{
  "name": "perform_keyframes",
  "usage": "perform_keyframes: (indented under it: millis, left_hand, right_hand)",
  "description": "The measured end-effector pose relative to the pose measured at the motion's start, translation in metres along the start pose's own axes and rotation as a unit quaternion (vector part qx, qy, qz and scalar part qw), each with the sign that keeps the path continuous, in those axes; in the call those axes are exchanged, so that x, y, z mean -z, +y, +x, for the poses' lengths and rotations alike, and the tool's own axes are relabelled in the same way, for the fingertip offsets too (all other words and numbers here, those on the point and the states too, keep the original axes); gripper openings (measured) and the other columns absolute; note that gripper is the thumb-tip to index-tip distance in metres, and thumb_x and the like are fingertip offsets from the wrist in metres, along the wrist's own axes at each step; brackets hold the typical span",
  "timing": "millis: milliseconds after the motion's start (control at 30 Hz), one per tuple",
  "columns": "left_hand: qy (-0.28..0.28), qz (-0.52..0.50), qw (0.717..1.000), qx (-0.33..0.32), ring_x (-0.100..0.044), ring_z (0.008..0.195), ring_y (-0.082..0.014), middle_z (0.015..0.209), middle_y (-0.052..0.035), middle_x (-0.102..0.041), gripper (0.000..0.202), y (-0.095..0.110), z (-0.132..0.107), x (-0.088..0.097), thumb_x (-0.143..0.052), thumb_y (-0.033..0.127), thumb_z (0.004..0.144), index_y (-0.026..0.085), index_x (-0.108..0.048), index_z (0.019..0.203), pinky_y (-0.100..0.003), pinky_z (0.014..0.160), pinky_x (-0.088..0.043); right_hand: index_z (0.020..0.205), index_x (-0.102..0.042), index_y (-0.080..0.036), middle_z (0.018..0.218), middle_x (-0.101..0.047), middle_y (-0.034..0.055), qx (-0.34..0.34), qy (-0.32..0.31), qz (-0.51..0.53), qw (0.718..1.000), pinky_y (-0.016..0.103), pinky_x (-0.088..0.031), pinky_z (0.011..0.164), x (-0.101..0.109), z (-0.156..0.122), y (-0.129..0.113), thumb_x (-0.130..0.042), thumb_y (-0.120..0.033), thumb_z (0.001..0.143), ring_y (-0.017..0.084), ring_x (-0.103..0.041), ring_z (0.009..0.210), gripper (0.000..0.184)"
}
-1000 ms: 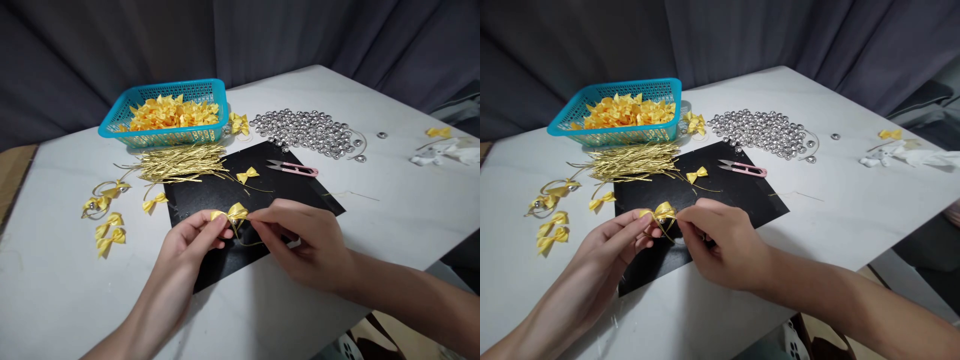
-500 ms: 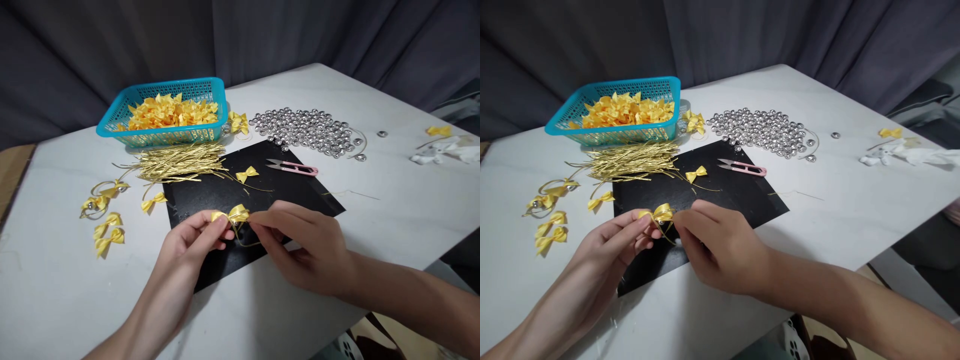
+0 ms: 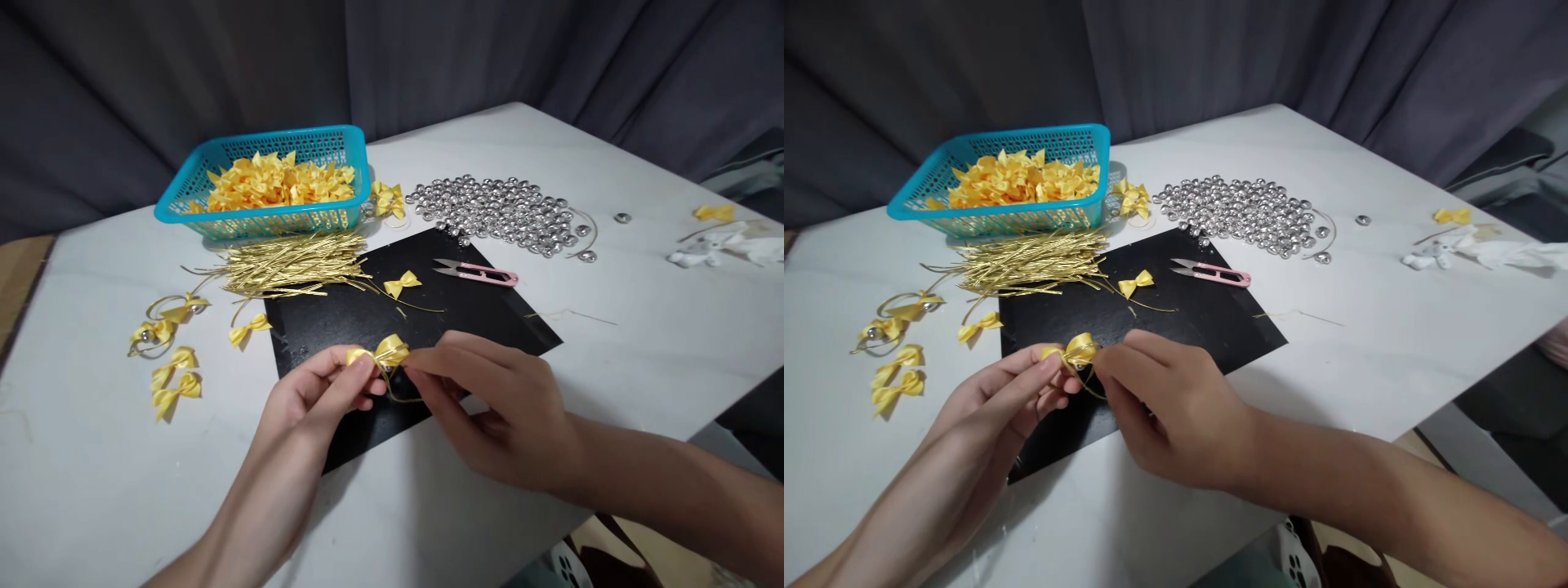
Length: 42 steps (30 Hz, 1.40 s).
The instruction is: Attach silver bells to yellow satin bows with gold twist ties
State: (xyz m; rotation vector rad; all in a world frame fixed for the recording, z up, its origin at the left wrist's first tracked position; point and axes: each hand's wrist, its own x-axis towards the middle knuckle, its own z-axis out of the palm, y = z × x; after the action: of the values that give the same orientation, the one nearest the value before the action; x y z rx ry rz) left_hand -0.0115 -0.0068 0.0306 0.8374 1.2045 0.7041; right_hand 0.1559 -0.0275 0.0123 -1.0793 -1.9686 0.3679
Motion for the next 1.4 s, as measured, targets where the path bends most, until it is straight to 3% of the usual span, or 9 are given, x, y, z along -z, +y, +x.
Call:
perform_keyframes:
  millis: [267, 1000, 1133, 1400]
  left_hand:
    - [-0.003, -0.007, 1.0, 0.003, -0.054, 0.07, -0.0084, 0.07, 0.0048, -0.064, 0.014, -0.001, -0.003, -0.001, -0.065, 0.035, 0.078, 0.022, -0.066, 0.072, -0.015, 0.066, -0.041]
    - [-0.01, 0.035, 0.999, -0.007, -0.055, 0.069, -0.009, 0.067, 0.0041, -0.063, 0.016, 0.0, 0.002, -0.002, -0.065, 0.033, 0.078, 0.02, -0.065, 0.068, -0.015, 0.065, -0.041]
    - [-0.003, 0.052, 0.998, -0.035, -0.057, 0.069, -0.0087, 0.068, 0.0042, -0.064, 0.013, 0.002, -0.001, 0.0, -0.067, 0.033, 0.077, 0.022, -0.067, 0.069, -0.013, 0.063, -0.042]
    - [0.073, 0.145, 0.976, -0.146, -0.056, 0.059, -0.0106, 0.065, 0.0035, -0.064, 0.01, 0.009, -0.011, -0.002, -0.07, 0.035, 0.072, 0.026, -0.069, 0.068, -0.015, 0.053, -0.043]
  right_hand:
    - [0.078, -0.052, -0.017, 0.063, -0.05, -0.0013, -0.016, 0.002, 0.012, 1.0, 0.018, -0.034, 0.049, 0.0, 0.0, -0.003, -0.047, -0.003, 0.084, 0.007, -0.041, 0.053, 0.016]
    - [0.077, -0.051, -0.017, 0.061, -0.046, -0.0035, -0.039, -0.017, 0.025, 0.999, 0.017, -0.033, 0.046, 0.0, 0.0, -0.005, -0.047, -0.003, 0.083, 0.006, -0.04, 0.05, 0.016]
    - [0.077, -0.053, -0.018, 0.063, -0.05, -0.0022, -0.045, 0.003, 0.027, 0.999, 0.018, -0.036, 0.047, 0.0, -0.002, -0.003, -0.046, -0.006, 0.086, 0.007, -0.043, 0.052, 0.016]
    - [0.086, -0.061, -0.019, 0.08, -0.063, 0.0021, -0.025, 0.055, 0.05, 0.997, 0.016, -0.048, 0.057, 0.003, 0.003, -0.002, -0.055, -0.004, 0.082, 0.008, -0.059, 0.069, 0.017]
